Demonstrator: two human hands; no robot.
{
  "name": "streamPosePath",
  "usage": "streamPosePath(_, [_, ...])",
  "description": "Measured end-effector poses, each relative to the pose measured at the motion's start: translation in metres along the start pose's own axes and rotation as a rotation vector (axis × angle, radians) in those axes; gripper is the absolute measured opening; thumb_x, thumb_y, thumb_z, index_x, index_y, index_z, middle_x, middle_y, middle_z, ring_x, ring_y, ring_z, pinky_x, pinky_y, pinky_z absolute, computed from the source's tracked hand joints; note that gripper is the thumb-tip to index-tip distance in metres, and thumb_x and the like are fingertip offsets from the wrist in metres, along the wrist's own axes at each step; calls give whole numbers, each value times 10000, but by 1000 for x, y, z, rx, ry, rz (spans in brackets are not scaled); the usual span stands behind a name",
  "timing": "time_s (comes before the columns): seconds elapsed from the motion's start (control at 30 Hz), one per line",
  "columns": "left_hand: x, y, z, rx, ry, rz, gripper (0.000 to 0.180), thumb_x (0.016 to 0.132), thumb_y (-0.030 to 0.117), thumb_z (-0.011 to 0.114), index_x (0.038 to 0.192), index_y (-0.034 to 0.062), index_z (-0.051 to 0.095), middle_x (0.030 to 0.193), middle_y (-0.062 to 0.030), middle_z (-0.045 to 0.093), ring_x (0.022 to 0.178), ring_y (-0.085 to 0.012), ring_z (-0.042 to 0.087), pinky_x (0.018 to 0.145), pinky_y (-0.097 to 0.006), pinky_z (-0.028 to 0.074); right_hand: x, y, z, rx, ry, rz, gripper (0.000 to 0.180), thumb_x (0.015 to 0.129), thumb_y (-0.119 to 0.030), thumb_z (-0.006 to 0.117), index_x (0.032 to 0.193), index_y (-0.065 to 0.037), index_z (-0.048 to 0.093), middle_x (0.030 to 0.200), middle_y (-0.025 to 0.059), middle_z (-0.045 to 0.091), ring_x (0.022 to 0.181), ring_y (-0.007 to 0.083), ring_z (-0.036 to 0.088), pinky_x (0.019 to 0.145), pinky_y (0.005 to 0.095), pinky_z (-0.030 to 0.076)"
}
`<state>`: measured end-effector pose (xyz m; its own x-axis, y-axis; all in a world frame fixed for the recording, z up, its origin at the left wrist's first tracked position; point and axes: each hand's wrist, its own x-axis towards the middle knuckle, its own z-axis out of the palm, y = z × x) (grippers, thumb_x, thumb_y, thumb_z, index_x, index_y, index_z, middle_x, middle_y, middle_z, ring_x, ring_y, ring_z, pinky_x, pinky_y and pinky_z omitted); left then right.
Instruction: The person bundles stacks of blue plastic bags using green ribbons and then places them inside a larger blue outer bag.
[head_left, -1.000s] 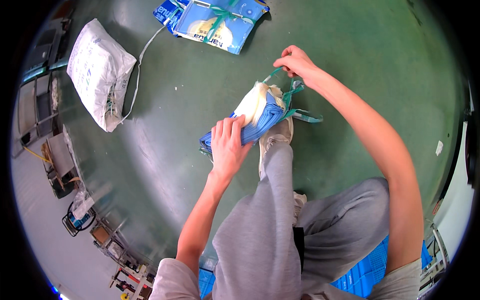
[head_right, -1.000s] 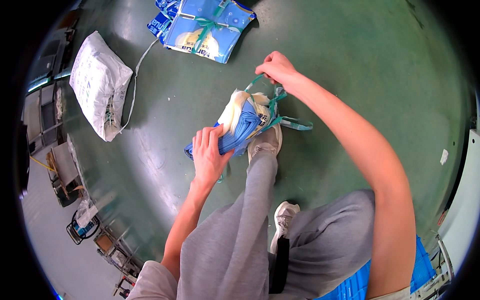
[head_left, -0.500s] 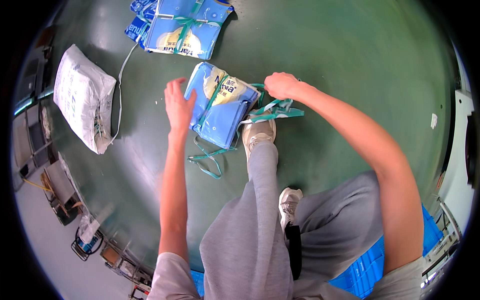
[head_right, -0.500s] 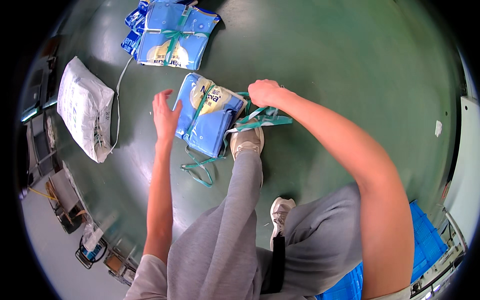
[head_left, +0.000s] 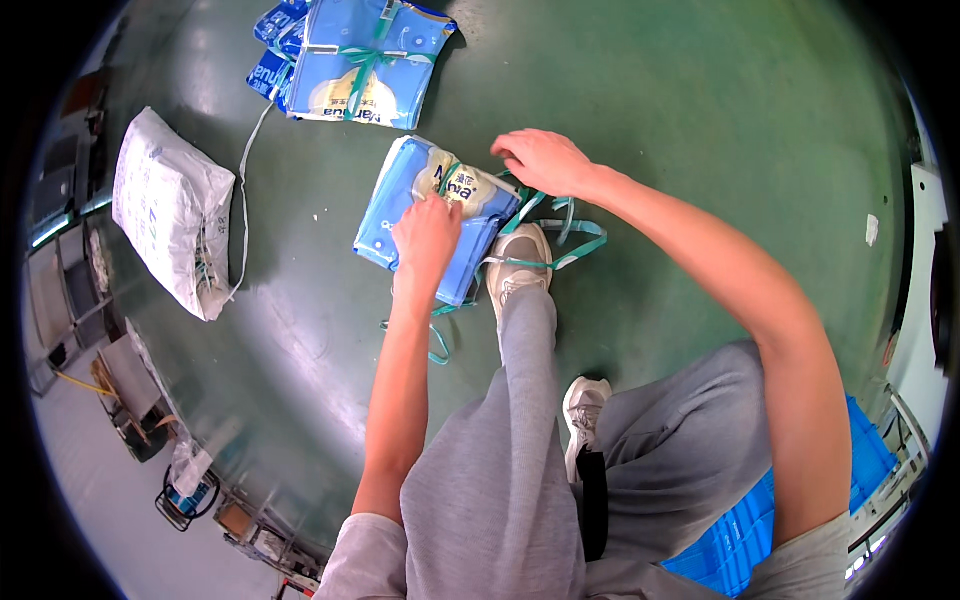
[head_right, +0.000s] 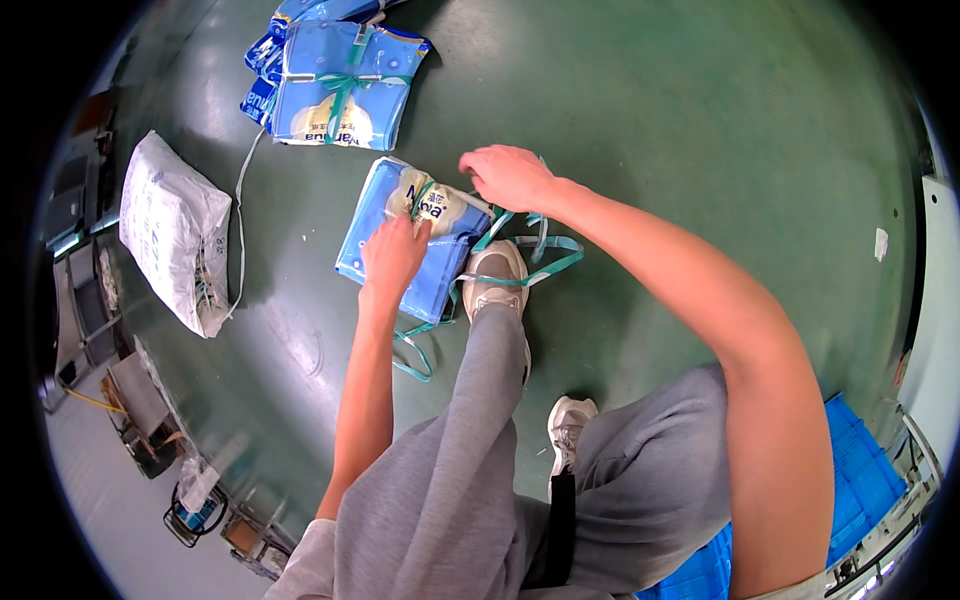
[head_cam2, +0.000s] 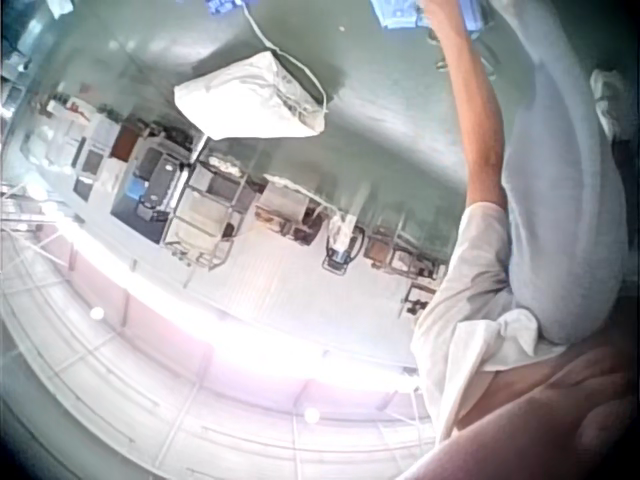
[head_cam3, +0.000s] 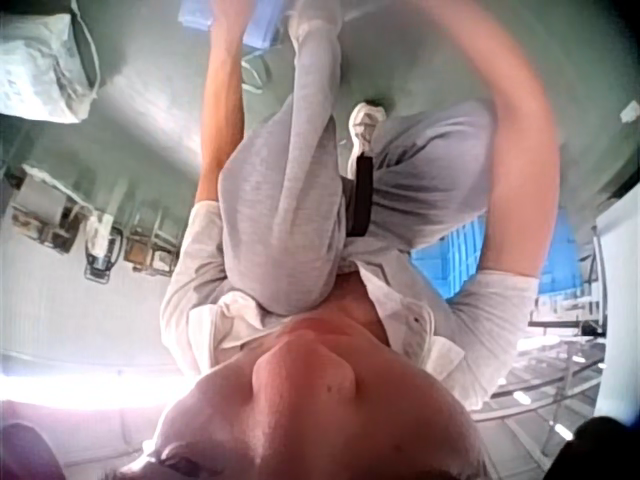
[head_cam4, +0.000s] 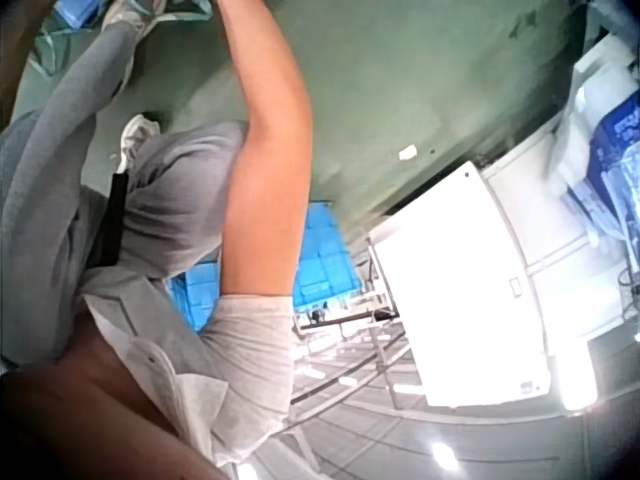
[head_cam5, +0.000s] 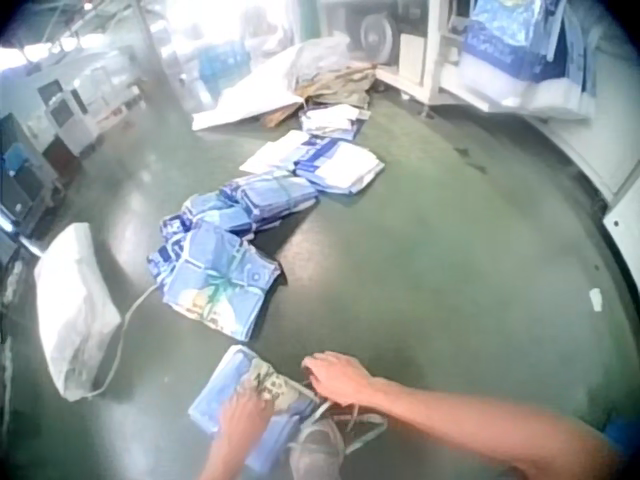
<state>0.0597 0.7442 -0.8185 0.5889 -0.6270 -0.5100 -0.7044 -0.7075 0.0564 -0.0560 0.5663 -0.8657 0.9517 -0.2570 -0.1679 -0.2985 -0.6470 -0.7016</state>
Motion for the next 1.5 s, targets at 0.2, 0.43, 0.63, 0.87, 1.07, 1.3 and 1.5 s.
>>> streamPosePath(0.2, [23,-25,-11,-21,307,537,285,812,138,687,1059,56,573,1070,-73,616,1066,-296,557,886,-429,447,32,-25,22,58,-90,-108,268,846,-144,547,1091,-92,644,1063,130,667,1027,322,621,877,445,503])
streamPosePath(0.43, [82,-34,-41,275,57,706,496,705,254,791,1099,96,534,1116,-56,584,1088,-251,541,939,-398,365,68,-12,37,106,-255,25,471,725,-334,727,1122,-102,624,1085,117,648,1052,301,618,873,420,503])
streamPosePath(0.63, [114,-27,-38,434,-217,695,602,638,232,798,1144,81,510,1061,-89,541,1146,-273,509,975,-423,382,81,-8,31,140,-436,90,539,667,-401,754,1093,-117,585,1033,126,640,1008,314,617,812,436,499])
streamPosePath(0.87, [133,-9,-47,543,-508,487,643,614,363,774,1147,81,549,1187,-138,583,1210,-310,495,1012,-449,383,80,-7,49,333,-423,41,428,670,-303,728,1045,-145,597,1049,120,606,996,315,606,830,430,485])
streamPosePath(1.07, [127,-33,-48,483,-447,440,477,655,379,731,991,56,625,1132,-161,598,1142,-351,538,949,-445,432,66,-31,47,221,-325,-39,414,765,-144,632,1170,-185,557,1107,143,546,1036,360,587,866,461,482])
streamPosePath(1.3, [112,-52,-49,294,-592,304,557,675,360,728,1085,13,583,1045,-201,663,983,-369,623,834,-416,487,57,-52,48,102,-361,-167,398,800,-91,618,1176,-203,553,1095,132,568,998,344,614,828,466,504])
streamPosePath(1.5, [68,-91,-63,70,-476,473,540,685,274,744,1117,7,559,1077,-187,656,1017,-352,609,864,-409,465,55,-82,36,-26,-431,-318,353,783,-153,688,1116,-195,576,1056,87,616,994,316,638,785,448,530])
